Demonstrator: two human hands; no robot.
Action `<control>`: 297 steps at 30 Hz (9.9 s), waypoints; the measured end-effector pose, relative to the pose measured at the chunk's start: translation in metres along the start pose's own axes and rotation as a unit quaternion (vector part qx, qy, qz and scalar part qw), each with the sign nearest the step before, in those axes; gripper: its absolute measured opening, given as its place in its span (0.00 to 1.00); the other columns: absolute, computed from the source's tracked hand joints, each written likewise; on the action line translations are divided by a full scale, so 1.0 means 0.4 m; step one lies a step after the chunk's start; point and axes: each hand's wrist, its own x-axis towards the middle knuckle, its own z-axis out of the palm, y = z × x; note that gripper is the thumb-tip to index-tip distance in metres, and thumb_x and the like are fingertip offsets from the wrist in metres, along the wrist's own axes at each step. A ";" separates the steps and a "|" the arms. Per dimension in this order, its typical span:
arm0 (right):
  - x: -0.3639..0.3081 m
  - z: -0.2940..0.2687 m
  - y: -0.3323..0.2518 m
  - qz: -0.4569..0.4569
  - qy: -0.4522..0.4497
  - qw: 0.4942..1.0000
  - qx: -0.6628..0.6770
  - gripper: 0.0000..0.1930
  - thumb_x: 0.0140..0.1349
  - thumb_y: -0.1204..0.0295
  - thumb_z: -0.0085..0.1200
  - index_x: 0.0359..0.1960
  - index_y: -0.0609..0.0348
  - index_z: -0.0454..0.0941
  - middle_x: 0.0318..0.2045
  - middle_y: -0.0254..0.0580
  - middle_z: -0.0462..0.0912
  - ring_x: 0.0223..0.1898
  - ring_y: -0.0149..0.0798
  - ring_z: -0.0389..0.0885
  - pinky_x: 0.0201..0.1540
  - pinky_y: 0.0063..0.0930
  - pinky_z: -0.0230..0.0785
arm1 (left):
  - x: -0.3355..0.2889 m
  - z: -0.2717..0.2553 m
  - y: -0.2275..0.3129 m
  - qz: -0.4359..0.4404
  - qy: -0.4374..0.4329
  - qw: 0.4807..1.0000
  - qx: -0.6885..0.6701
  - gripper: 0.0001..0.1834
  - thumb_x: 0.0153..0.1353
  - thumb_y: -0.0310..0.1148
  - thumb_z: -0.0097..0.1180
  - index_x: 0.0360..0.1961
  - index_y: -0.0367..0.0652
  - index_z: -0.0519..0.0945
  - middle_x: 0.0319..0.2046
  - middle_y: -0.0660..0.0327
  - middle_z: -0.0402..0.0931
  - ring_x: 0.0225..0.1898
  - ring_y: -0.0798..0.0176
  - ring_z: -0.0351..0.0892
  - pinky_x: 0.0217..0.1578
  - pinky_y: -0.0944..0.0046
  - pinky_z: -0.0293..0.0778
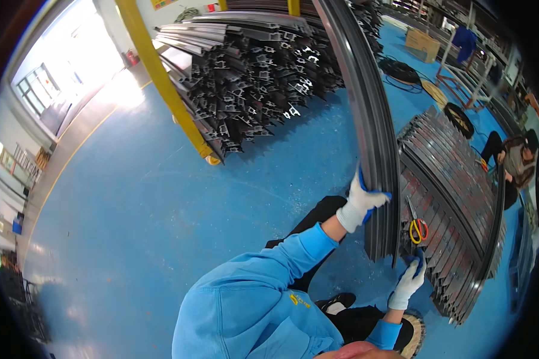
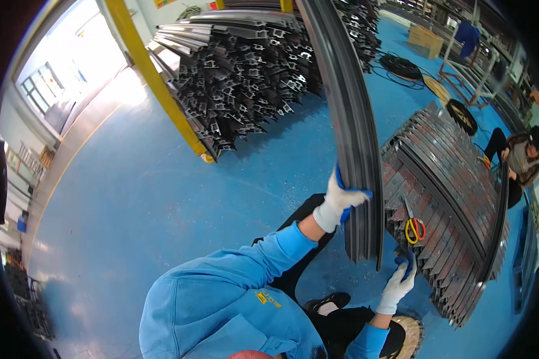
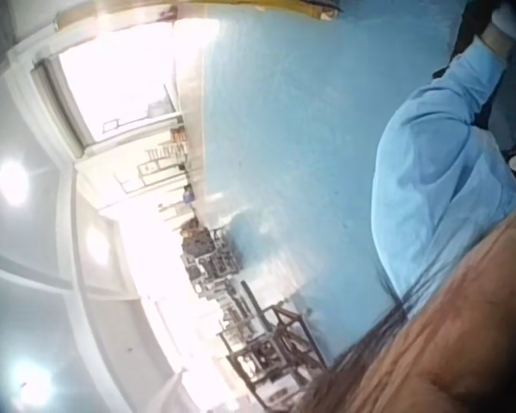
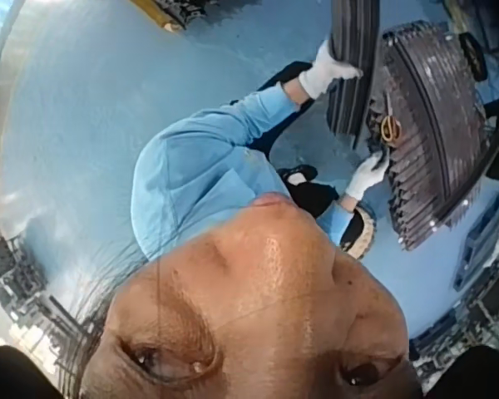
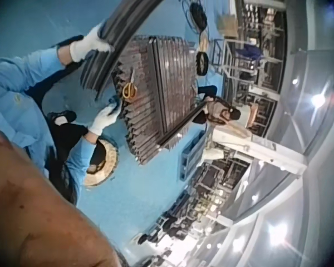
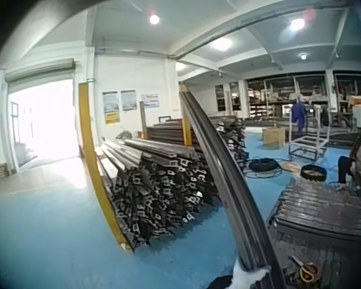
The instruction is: Wrapping metal components with protective blue plastic and securing them with cords.
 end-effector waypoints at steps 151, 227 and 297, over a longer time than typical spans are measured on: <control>0.315 -0.069 0.258 0.256 -0.175 0.949 -0.047 0.16 0.60 0.61 0.45 0.34 0.62 0.77 0.27 0.49 0.80 0.29 0.50 0.78 0.34 0.36 0.69 | 0.318 0.313 -0.619 0.076 -0.598 0.333 0.725 0.47 0.30 0.45 0.70 0.52 0.33 0.64 0.47 0.47 0.67 0.46 0.45 0.73 0.48 0.51 0.68; 0.345 0.198 0.232 0.370 0.092 0.866 0.325 0.16 0.50 0.67 0.59 0.30 0.72 0.75 0.24 0.48 0.79 0.20 0.38 0.75 0.23 0.29 0.70 | 0.161 -0.810 0.074 0.142 -0.375 0.525 0.751 0.33 0.37 0.34 0.64 0.50 0.45 0.74 0.46 0.55 0.76 0.41 0.49 0.74 0.42 0.56 0.71; 0.039 0.346 0.413 0.243 -0.065 0.968 0.024 0.16 0.54 0.70 0.47 0.44 0.64 0.75 0.35 0.48 0.82 0.35 0.46 0.78 0.39 0.32 0.70 | -0.327 -0.006 -0.315 -0.344 -0.187 0.872 0.294 0.52 0.37 0.37 0.72 0.65 0.44 0.56 0.52 0.47 0.70 0.47 0.54 0.74 0.47 0.63 0.73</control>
